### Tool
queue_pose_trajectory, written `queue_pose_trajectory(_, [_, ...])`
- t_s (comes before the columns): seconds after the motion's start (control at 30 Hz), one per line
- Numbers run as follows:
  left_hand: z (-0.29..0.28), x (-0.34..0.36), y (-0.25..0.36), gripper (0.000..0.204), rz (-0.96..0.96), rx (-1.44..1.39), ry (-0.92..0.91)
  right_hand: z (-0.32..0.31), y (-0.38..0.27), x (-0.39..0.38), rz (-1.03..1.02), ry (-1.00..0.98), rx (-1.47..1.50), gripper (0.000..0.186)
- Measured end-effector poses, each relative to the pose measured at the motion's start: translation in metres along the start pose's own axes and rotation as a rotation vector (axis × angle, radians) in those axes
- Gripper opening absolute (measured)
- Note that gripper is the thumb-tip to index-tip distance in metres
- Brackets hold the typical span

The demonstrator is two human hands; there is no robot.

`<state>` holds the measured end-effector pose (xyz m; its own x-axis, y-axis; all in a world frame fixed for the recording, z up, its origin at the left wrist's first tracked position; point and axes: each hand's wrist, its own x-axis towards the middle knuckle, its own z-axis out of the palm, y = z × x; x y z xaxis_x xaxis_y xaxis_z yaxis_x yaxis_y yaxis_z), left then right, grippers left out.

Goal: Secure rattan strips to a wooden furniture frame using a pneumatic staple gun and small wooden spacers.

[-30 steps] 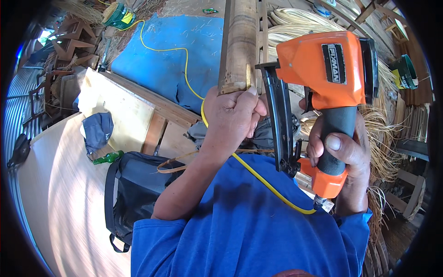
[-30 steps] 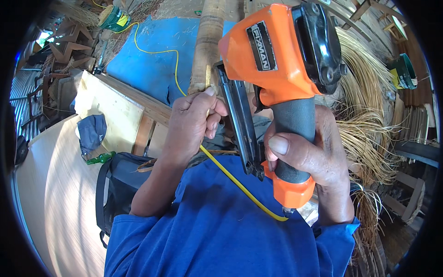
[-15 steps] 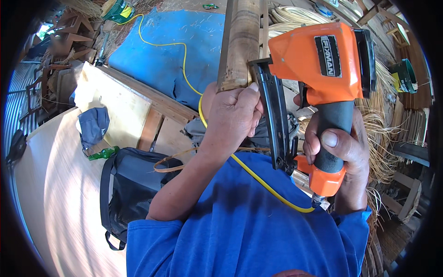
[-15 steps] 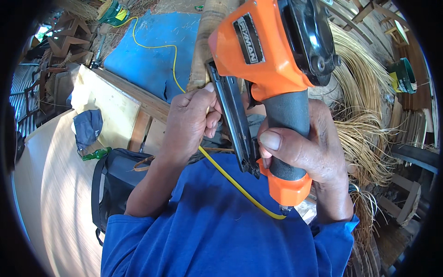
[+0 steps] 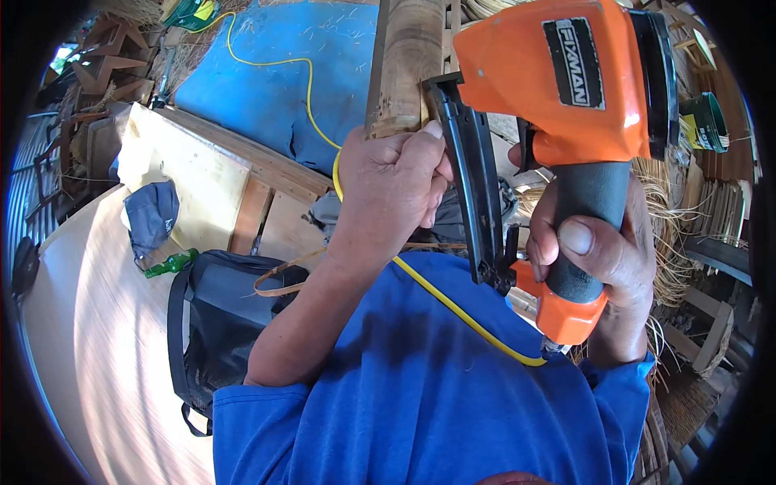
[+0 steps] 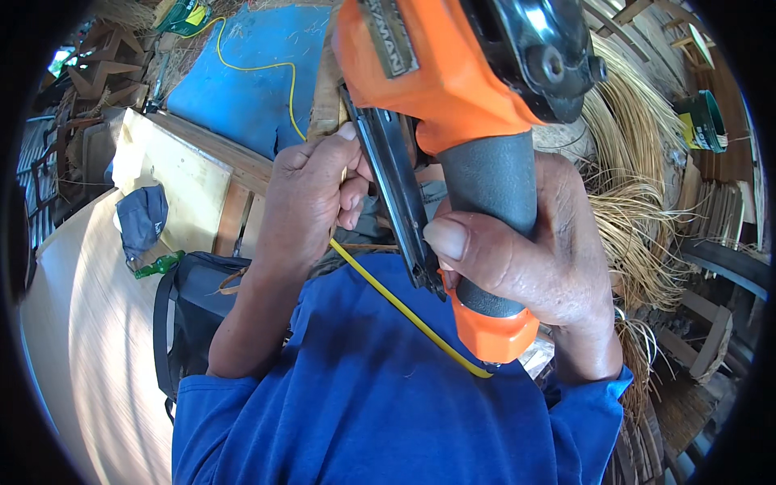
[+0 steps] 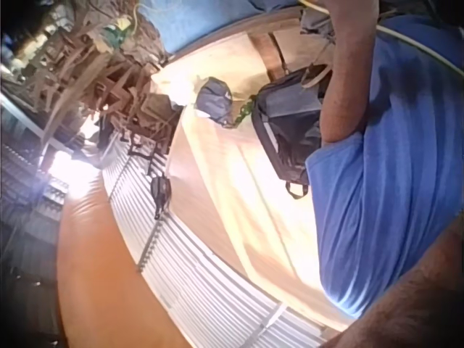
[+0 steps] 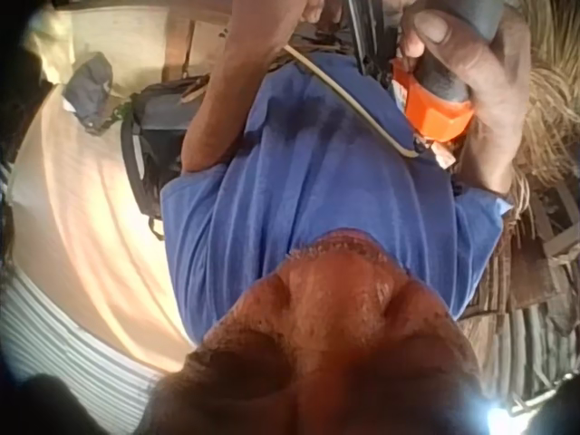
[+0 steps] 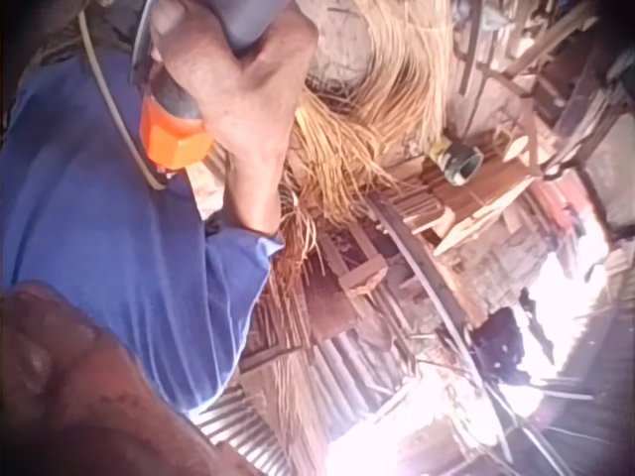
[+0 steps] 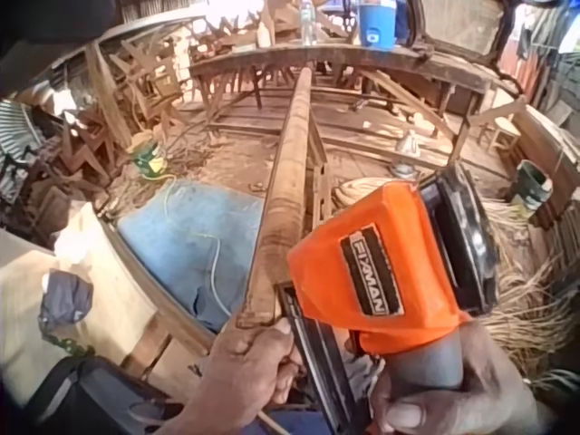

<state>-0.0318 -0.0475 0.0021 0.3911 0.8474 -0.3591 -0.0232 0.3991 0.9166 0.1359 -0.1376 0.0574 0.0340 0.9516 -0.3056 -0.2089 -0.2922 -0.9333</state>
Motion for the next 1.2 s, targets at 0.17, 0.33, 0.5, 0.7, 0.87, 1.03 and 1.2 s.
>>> queue_pose_trajectory(0.17, [0.0,0.0,0.002,0.034,0.002,-0.016,-0.009,0.0,-0.002,0.003,-0.039,-0.033,-0.03,0.029])
queue_pose_trajectory(0.33, [0.002,0.002,0.003,0.032,-0.005,-0.013,-0.023,0.001,-0.001,0.006,-0.024,0.029,-0.126,0.074])
queue_pose_trajectory(0.5, [0.003,-0.003,0.005,0.035,-0.051,0.017,0.049,-0.005,0.004,0.002,-0.068,-0.062,0.032,0.035])
queue_pose_trajectory(0.7, [0.001,-0.003,0.002,0.037,-0.057,-0.004,0.044,-0.011,0.014,-0.031,-0.271,0.258,0.151,0.075])
queue_pose_trajectory(0.87, [0.001,-0.005,0.005,0.037,-0.06,0.029,0.032,-0.048,0.04,-0.048,-0.326,0.404,0.185,0.052])
queue_pose_trajectory(1.03, [-0.004,-0.004,0.006,0.039,-0.027,0.225,-0.026,-0.091,0.099,-0.052,-0.207,0.609,0.265,0.033])
queue_pose_trajectory(1.2, [-0.009,-0.01,-0.007,0.036,0.224,0.813,0.05,-0.133,0.168,-0.045,0.044,0.859,0.286,0.027])
